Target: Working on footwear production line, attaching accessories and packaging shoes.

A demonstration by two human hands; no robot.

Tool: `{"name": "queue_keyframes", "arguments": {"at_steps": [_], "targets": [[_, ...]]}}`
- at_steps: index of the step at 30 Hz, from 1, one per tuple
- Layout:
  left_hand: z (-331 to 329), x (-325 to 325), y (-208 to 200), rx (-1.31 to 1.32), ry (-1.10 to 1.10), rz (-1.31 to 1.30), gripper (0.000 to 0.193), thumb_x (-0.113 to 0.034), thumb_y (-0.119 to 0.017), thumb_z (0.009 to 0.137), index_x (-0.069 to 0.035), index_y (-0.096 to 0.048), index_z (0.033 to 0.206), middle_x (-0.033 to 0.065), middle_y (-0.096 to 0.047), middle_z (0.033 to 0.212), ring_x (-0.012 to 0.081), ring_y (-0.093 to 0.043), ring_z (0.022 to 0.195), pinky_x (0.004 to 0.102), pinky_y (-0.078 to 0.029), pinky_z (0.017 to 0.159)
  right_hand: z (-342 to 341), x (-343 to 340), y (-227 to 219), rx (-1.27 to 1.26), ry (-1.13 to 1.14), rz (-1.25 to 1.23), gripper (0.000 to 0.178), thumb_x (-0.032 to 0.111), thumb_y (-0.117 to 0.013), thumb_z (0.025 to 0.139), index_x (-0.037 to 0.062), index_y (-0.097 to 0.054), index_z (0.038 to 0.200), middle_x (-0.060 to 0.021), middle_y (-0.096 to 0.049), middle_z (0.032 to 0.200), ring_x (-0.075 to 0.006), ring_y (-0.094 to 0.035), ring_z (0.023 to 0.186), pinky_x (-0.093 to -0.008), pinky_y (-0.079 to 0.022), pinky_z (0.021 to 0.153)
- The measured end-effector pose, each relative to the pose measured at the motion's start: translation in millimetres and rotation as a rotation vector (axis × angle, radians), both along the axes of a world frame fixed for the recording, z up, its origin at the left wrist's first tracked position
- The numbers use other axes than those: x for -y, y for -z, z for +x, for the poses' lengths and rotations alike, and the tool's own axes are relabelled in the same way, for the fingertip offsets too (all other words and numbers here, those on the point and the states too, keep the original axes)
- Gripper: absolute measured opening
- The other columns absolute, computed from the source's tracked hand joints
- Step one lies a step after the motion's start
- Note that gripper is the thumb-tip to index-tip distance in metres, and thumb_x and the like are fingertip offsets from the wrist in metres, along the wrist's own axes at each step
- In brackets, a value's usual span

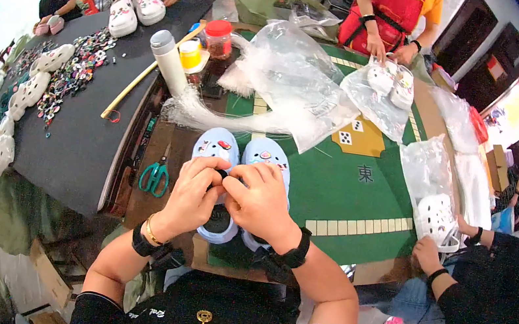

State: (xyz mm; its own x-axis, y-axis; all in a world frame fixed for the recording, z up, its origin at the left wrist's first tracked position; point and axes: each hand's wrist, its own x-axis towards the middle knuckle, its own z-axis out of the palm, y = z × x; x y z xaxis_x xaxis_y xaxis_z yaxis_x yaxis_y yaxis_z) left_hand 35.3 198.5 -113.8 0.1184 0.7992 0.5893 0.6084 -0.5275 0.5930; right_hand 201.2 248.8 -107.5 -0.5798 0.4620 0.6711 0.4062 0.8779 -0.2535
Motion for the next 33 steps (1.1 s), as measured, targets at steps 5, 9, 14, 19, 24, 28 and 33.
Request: {"name": "queue_keyframes", "arguments": {"at_steps": [5, 9, 14, 19, 24, 28, 33], "targets": [[5.0, 3.7, 0.3, -0.091, -0.071, 0.080, 0.015, -0.003, -0.067, 0.074, -0.006, -0.056, 0.084, 0.0098, -0.061, 0.105, 0.0300, -0.056, 0.098, 0.0413, -0.040, 0.089, 9.6, 5.1, -4.1, -0.001, 0.030, 0.036, 0.021, 0.010, -0.070, 0.068, 0.0111, -0.060, 0.087, -0.0048, -0.060, 0.099, -0.0275, -0.057, 0.093, -0.0439, -0.041, 0.090], [-17.5, 16.8, 2.7, -0.082, -0.194, -0.042, 0.033, -0.013, -0.073, 0.076, -0.004, -0.057, 0.104, 0.0139, -0.059, 0.116, 0.0333, -0.053, 0.107, 0.0420, -0.039, 0.093, 35.7, 17.4, -3.6, -0.060, 0.175, -0.215, 0.019, 0.014, -0.071, 0.074, 0.0091, -0.061, 0.089, -0.0075, -0.062, 0.092, -0.0292, -0.060, 0.084, -0.0403, -0.046, 0.077], [-39.0, 32.9, 32.1, -0.021, -0.245, -0.167, 0.051, -0.018, -0.068, 0.085, 0.002, -0.047, 0.128, 0.0195, -0.048, 0.131, 0.0357, -0.045, 0.121, 0.0435, -0.034, 0.103, 65.2, 44.6, 29.3, 0.065, 0.136, -0.656, 0.026, 0.029, -0.070, 0.083, 0.0041, -0.062, 0.087, -0.0122, -0.063, 0.071, -0.0307, -0.062, 0.065, -0.0412, -0.048, 0.058], [-34.1, 45.2, 75.9, 0.227, -0.244, -0.472, 0.049, -0.018, -0.055, 0.095, 0.005, -0.040, 0.135, 0.0217, -0.042, 0.139, 0.0349, -0.040, 0.129, 0.0399, -0.031, 0.108, 40.1, 36.3, 33.5, 0.308, 0.285, -0.847, 0.066, 0.049, -0.067, 0.080, -0.0057, -0.049, 0.113, -0.0273, -0.065, 0.083, -0.0435, -0.065, 0.079, -0.0481, -0.052, 0.069], [-24.2, 59.2, 87.2, 0.208, -0.258, -0.459, 0.053, -0.015, -0.054, 0.091, 0.006, -0.037, 0.137, 0.0236, -0.040, 0.140, 0.0358, -0.038, 0.132, 0.0396, -0.028, 0.111, -2.2, 9.2, 62.5, 0.344, 0.306, -0.681, 0.063, 0.048, -0.066, 0.078, -0.0059, -0.057, 0.110, -0.0278, -0.064, 0.094, -0.0448, -0.062, 0.087, -0.0500, -0.049, 0.080], [-20.8, 64.2, 78.6, 0.098, -0.099, -0.385, 0.057, -0.021, -0.059, 0.089, -0.001, -0.041, 0.139, 0.0197, -0.041, 0.143, 0.0338, -0.036, 0.135, 0.0404, -0.030, 0.111, 9.0, 6.6, 78.6, 0.075, 0.343, -0.550, 0.058, 0.025, -0.066, 0.077, -0.0038, -0.054, 0.125, -0.0289, -0.053, 0.125, -0.0450, -0.049, 0.119, -0.0465, -0.039, 0.102], [-26.8, 85.9, 66.9, 0.270, 0.175, -0.329, 0.040, -0.027, -0.059, 0.093, -0.001, -0.056, 0.123, 0.0181, -0.056, 0.125, 0.0323, -0.055, 0.114, 0.0388, -0.045, 0.095, 52.0, 17.4, 79.2, 0.026, 0.147, -0.532, 0.034, 0.017, -0.068, 0.074, -0.0039, -0.063, 0.100, -0.0263, -0.063, 0.094, -0.0449, -0.060, 0.088, -0.0466, -0.047, 0.078]]}}
